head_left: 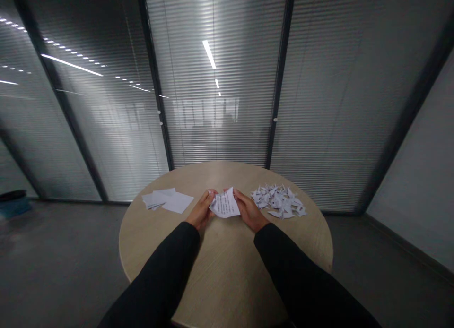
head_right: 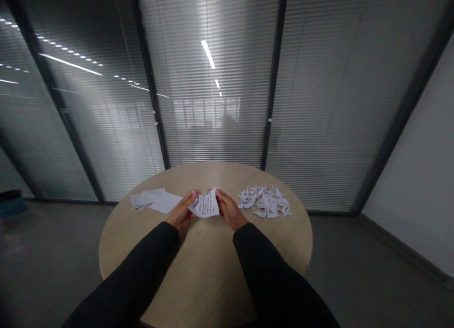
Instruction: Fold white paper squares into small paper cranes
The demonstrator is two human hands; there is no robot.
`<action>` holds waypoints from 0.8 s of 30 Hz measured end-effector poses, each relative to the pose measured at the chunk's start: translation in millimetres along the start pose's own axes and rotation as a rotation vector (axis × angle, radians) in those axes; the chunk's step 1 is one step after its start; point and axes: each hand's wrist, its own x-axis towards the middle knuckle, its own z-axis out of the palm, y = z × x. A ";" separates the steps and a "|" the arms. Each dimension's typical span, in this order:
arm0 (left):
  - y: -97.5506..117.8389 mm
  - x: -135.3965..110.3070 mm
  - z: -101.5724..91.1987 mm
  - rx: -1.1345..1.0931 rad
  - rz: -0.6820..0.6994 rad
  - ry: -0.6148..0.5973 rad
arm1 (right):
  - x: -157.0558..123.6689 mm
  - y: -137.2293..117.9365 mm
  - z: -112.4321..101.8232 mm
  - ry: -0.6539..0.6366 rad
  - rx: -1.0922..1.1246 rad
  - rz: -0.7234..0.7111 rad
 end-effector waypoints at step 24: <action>-3.2 0.8 -3.0 0.254 0.011 -0.064 | -2.5 1.2 -2.8 0.169 -0.164 -0.027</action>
